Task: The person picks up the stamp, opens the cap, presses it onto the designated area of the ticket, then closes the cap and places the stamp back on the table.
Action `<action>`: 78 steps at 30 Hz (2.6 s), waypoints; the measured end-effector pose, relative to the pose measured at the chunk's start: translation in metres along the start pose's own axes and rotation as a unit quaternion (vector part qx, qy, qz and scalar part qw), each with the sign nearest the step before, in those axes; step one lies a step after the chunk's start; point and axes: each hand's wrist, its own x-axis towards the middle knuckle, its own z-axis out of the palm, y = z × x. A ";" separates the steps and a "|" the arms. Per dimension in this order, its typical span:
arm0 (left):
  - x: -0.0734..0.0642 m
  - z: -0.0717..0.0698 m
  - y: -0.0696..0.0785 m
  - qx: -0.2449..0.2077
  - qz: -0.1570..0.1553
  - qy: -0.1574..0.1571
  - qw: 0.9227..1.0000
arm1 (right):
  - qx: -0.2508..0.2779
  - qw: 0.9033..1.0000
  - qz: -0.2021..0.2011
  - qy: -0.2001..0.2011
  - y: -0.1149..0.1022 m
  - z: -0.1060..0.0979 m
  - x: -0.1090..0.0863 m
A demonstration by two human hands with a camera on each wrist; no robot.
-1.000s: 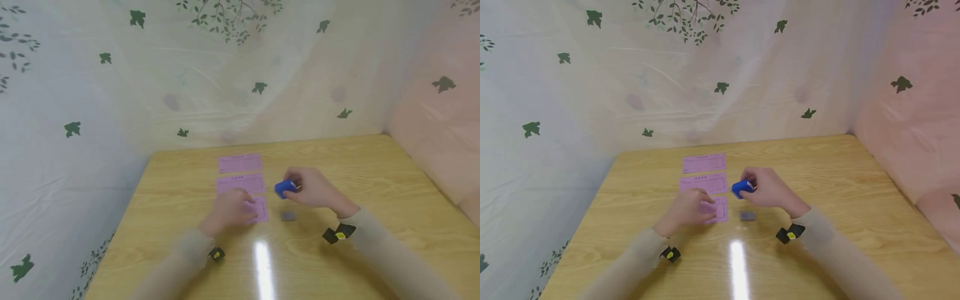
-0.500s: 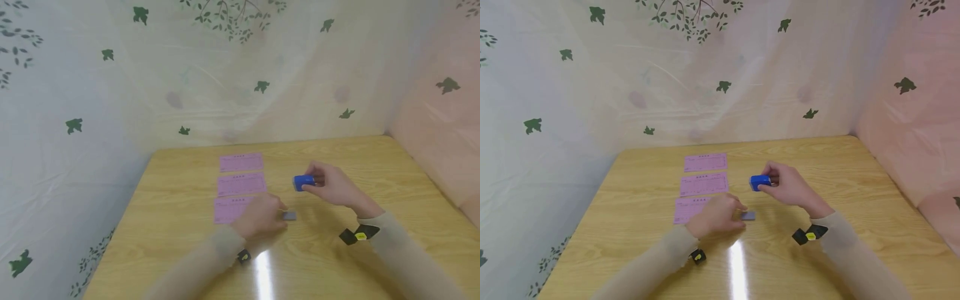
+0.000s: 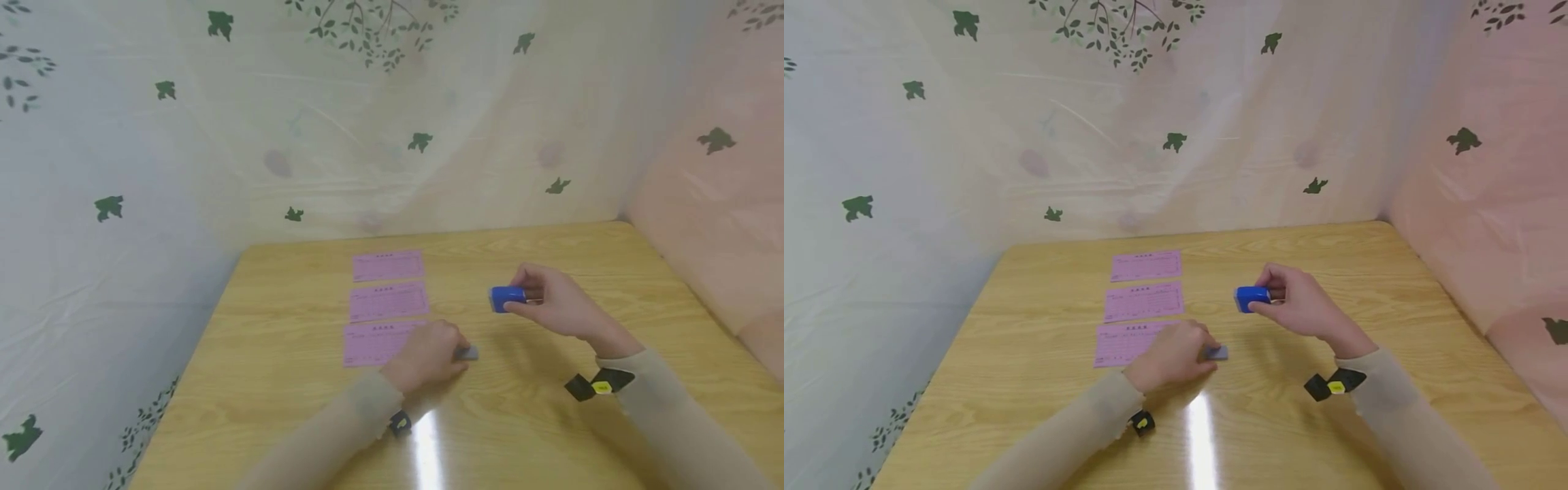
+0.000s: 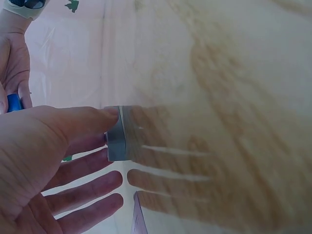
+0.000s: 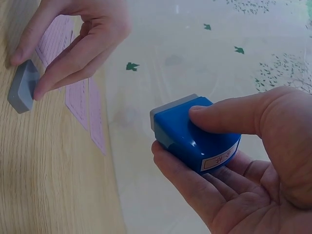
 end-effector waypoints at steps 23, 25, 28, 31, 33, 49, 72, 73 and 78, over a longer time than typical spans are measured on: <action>-0.002 0.001 -0.010 -0.151 -0.083 0.052 0.984 | 0.002 1.000 0.008 -0.011 0.010 0.003 -0.002; -0.002 -0.003 -0.016 -0.180 -0.103 0.067 0.976 | 0.004 1.000 0.008 -0.012 0.010 0.003 -0.002; -0.002 -0.013 -0.025 -0.236 -0.117 0.097 0.960 | 0.005 1.000 0.004 -0.013 0.010 0.002 -0.002; 0.001 -0.022 -0.033 -0.277 -0.102 0.133 0.946 | 0.004 1.000 0.001 -0.012 0.010 0.002 -0.001; 0.002 -0.025 -0.036 -0.307 -0.083 0.155 0.935 | 0.009 1.000 -0.002 -0.013 0.010 0.003 -0.001; 0.004 -0.039 -0.024 -0.410 -0.052 0.134 0.901 | 0.107 0.992 -0.043 -0.055 0.002 0.014 0.005; 0.004 -0.039 -0.020 -0.433 -0.028 0.127 0.892 | 0.133 0.988 -0.049 -0.064 0.001 0.021 0.011; 0.004 -0.040 -0.020 -0.433 -0.027 0.125 0.892 | 0.134 0.988 -0.049 -0.064 0.001 0.021 0.011; 0.003 -0.041 -0.020 -0.436 -0.021 0.120 0.892 | 0.132 0.988 -0.050 -0.064 0.000 0.021 0.010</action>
